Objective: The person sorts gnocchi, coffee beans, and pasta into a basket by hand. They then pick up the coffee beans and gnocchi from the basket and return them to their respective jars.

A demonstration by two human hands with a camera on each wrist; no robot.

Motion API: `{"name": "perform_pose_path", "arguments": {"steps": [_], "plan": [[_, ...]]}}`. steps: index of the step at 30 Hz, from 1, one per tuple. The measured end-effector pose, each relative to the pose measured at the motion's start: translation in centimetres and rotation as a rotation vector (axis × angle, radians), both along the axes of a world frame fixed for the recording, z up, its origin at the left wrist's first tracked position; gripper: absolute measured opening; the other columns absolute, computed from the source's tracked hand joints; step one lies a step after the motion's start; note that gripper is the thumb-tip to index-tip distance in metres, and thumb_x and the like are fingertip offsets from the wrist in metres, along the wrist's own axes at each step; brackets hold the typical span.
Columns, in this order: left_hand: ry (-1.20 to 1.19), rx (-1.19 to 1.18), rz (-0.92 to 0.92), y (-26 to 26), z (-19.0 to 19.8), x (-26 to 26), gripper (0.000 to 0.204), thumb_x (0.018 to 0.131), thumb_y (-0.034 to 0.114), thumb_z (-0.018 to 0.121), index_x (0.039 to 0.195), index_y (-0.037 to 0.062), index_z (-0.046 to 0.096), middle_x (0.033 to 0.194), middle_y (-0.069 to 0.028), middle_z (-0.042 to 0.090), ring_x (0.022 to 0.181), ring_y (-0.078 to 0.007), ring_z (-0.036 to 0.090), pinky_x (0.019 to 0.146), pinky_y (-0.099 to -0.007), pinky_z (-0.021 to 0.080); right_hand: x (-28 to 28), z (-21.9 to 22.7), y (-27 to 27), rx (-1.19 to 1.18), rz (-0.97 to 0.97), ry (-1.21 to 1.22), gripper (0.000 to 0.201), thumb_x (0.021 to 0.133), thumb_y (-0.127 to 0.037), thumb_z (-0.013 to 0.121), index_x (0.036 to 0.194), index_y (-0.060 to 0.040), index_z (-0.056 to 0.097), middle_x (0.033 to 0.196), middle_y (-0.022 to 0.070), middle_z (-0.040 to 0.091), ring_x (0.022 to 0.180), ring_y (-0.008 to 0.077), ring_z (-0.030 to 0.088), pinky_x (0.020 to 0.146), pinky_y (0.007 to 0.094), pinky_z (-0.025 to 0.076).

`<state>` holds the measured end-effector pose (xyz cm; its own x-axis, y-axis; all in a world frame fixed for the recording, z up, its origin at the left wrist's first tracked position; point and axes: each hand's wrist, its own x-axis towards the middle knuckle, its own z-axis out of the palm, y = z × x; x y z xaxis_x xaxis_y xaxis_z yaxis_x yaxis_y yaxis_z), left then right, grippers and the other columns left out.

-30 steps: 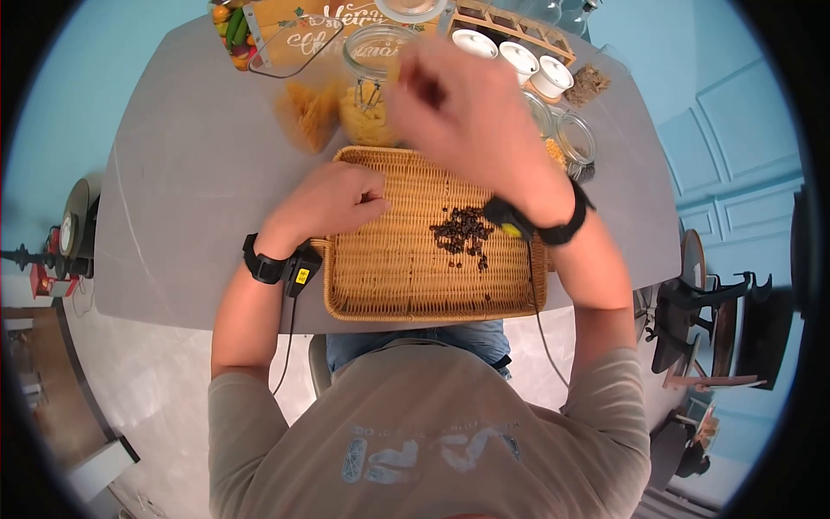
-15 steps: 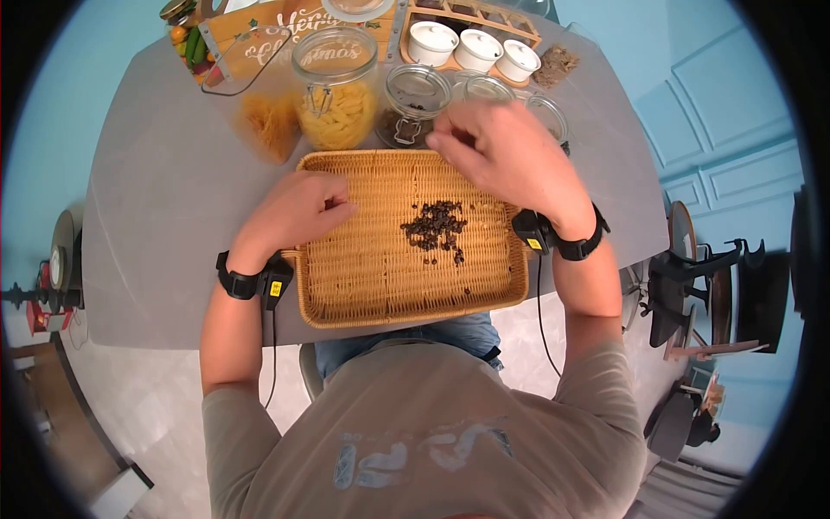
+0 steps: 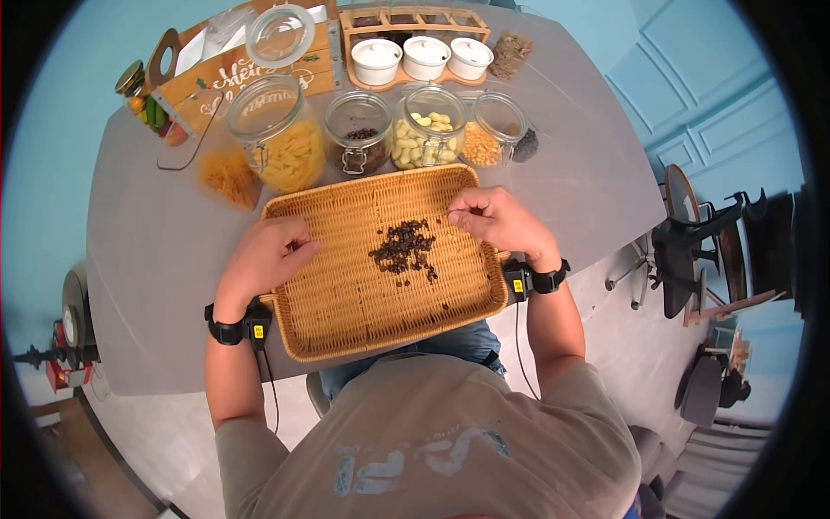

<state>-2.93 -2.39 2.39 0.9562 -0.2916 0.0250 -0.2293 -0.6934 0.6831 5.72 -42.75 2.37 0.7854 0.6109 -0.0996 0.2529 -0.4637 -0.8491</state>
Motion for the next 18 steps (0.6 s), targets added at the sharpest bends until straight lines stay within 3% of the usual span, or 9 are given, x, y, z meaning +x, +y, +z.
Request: {"name": "perform_pose_path", "arguments": {"steps": [3, 6, 18], "plan": [[0.015, -0.029, 0.021, -0.3, -0.2, -0.1, 0.029, 0.095, 0.018, 0.082, 0.085, -0.0012, 0.063, 0.077, -0.0162, 0.065, 0.067, -0.0358, 0.061, 0.062, -0.0423, 0.048, 0.0, -0.6, -0.8, 0.334, -0.23, 0.338, 0.011, 0.111, -0.012, 0.07, 0.107, -0.0024, 0.073, 0.083, -0.0016, 0.07, 0.061, 0.0063, 0.057, 0.054, 0.0242, 0.042], [0.014, -0.022, 0.037, -0.5, 0.2, -0.1, 0.028, 0.094, 0.015, 0.083, 0.084, -0.0017, 0.062, 0.076, -0.0158, 0.063, 0.066, -0.0344, 0.06, 0.061, -0.0417, 0.048, 0.2, -0.9, -1.0, 0.438, -0.293, 0.336, 0.012, 0.112, -0.013, 0.07, 0.107, -0.003, 0.072, 0.081, -0.0003, 0.069, 0.056, 0.0059, 0.055, 0.05, 0.0224, 0.04], [0.018, -0.023, 0.046, -0.3, -0.3, -0.1, 0.026, 0.093, 0.012, 0.084, 0.085, -0.0021, 0.064, 0.074, -0.0151, 0.06, 0.063, -0.0313, 0.057, 0.059, -0.0416, 0.045, 0.5, -1.4, -1.0, 0.449, -0.294, 0.337, 0.012, 0.111, -0.011, 0.069, 0.108, -0.0005, 0.073, 0.081, 0.001, 0.07, 0.054, 0.0062, 0.055, 0.05, 0.0234, 0.041]]}}
